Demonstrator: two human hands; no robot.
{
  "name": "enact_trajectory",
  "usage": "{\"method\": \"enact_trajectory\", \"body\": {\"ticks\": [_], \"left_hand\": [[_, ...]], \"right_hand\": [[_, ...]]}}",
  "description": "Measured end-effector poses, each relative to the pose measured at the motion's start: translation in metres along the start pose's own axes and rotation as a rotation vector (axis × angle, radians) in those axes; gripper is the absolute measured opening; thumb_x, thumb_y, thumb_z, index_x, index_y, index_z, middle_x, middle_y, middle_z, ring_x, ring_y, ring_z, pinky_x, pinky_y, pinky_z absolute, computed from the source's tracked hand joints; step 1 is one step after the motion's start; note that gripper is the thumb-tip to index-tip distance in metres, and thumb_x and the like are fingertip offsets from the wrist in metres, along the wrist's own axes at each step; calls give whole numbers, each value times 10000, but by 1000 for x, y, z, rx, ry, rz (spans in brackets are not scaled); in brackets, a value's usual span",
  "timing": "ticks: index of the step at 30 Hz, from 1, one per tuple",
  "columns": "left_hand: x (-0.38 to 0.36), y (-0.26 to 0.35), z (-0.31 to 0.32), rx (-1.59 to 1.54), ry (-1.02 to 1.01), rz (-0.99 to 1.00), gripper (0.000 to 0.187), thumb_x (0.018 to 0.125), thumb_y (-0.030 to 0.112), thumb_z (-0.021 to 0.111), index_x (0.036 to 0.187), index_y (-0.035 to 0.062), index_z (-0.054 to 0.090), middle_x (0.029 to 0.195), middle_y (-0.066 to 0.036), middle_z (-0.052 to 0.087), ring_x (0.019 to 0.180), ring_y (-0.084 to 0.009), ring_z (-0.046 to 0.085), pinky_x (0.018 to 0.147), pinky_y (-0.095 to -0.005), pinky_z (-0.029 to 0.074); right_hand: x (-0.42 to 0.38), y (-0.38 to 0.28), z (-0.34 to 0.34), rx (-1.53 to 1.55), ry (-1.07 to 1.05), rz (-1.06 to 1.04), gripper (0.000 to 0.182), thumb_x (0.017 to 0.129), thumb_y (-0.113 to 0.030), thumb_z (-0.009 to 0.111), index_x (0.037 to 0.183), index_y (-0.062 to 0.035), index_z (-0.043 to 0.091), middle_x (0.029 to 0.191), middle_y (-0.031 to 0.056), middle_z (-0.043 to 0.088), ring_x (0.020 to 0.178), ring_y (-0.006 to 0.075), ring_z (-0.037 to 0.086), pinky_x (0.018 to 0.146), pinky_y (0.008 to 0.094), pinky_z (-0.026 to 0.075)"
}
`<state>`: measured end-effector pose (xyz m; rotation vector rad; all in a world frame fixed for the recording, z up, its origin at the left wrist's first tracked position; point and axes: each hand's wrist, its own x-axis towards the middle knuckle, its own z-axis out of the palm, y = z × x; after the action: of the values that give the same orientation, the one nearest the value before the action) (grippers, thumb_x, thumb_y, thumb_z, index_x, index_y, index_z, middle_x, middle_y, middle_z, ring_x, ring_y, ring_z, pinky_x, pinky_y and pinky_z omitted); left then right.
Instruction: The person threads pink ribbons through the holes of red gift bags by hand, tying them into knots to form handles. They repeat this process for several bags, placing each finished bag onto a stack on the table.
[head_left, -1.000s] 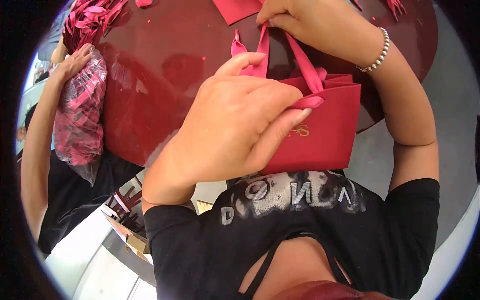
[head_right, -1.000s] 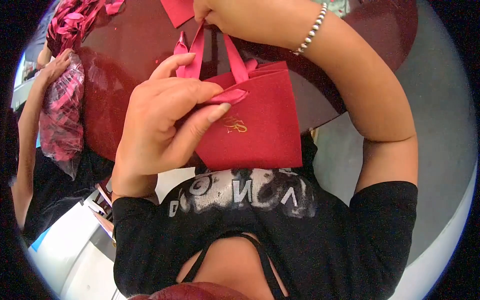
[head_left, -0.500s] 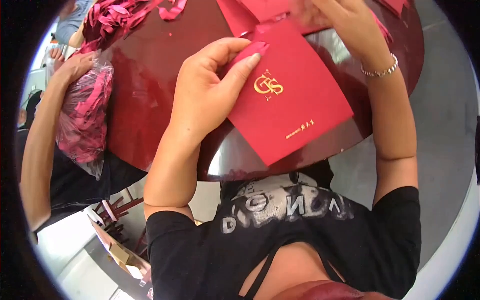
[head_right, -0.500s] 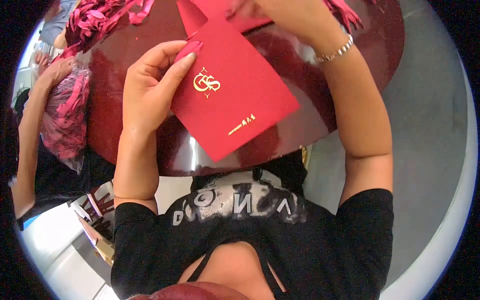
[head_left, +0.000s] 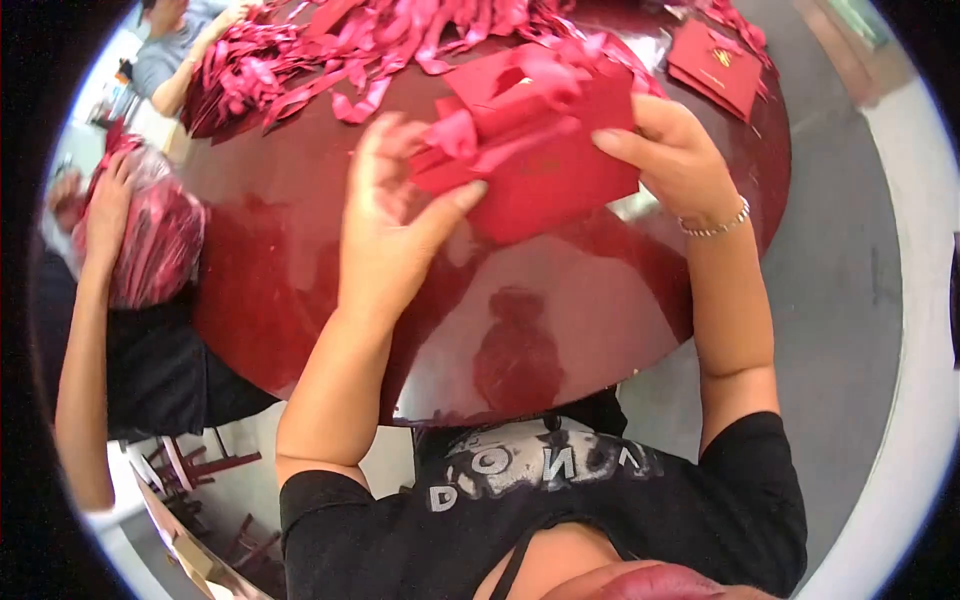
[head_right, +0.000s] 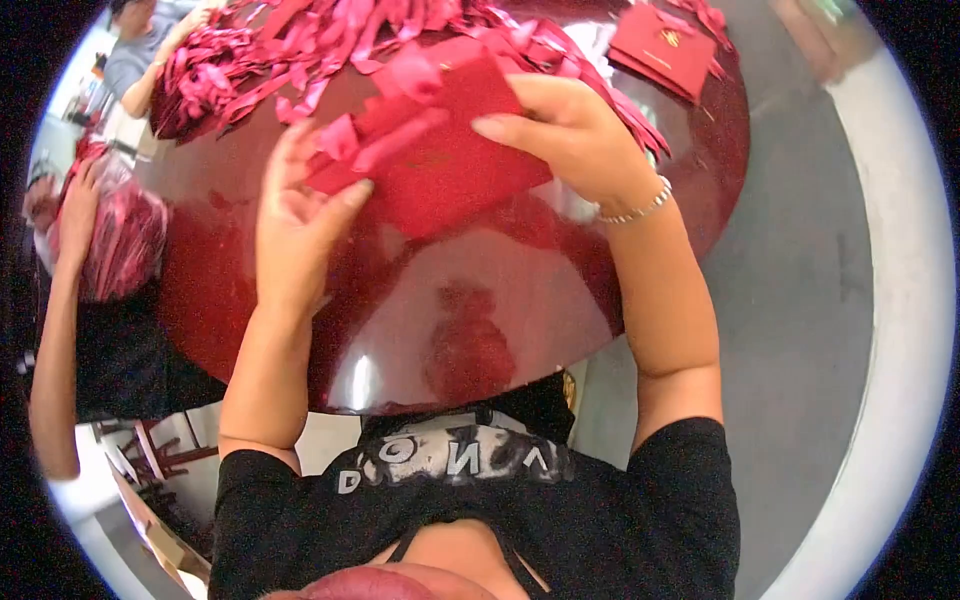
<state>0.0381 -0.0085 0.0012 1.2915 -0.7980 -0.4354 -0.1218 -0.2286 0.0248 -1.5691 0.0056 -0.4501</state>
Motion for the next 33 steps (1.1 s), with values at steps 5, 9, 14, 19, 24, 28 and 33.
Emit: {"method": "enact_trajectory", "body": {"ticks": [5,9,14,19,24,28,33], "left_hand": [[-12,3,-5,61,-248,-108,327,954,35,694,1273,-4,635,1179,-40,695,1084,-103,617,964,-289,497],[-10,9,4,-69,-100,-202,323,991,70,647,1300,-14,608,1207,-56,680,1086,-114,623,960,-290,503],[-11,-1,0,57,-228,-176,240,989,61,631,1215,-18,646,1105,-70,711,1001,-123,656,901,-281,528],[-17,-1,6,106,-293,-163,152,956,47,682,1093,-16,702,999,-38,699,875,-93,667,778,-250,556],[-15,0,4,191,-325,-125,138,946,52,690,1062,-19,710,961,-54,700,844,-99,671,762,-247,547],[-16,-1,4,263,-367,-105,134,937,63,698,1044,-17,712,930,-62,704,810,-98,665,738,-248,537],[-15,0,2,316,-422,-140,140,954,43,662,1070,-19,711,991,-65,723,876,-115,677,804,-264,541]], "right_hand": [[-2,9,2,12,-62,-6,222,964,-69,676,1162,28,701,1057,7,717,968,85,641,861,266,525],[2,1,0,-96,23,80,272,978,-82,659,1234,7,675,1116,37,720,974,98,663,885,276,540],[3,-6,-32,191,501,-176,263,990,-69,619,1237,18,652,1134,75,721,977,147,696,873,308,568],[4,-28,-123,99,889,-388,227,984,-40,606,1196,27,646,1116,125,720,955,193,705,873,326,576],[11,-8,-210,-290,1115,-197,444,963,-159,663,1332,68,566,1233,177,681,1060,247,682,929,343,549],[-15,93,-316,-884,1169,150,784,863,-370,766,1420,99,473,1313,265,627,1171,360,636,1030,396,493],[-19,76,-246,-1494,1032,229,734,795,-368,791,1347,53,551,1348,272,577,1251,379,574,1039,434,474]]}}
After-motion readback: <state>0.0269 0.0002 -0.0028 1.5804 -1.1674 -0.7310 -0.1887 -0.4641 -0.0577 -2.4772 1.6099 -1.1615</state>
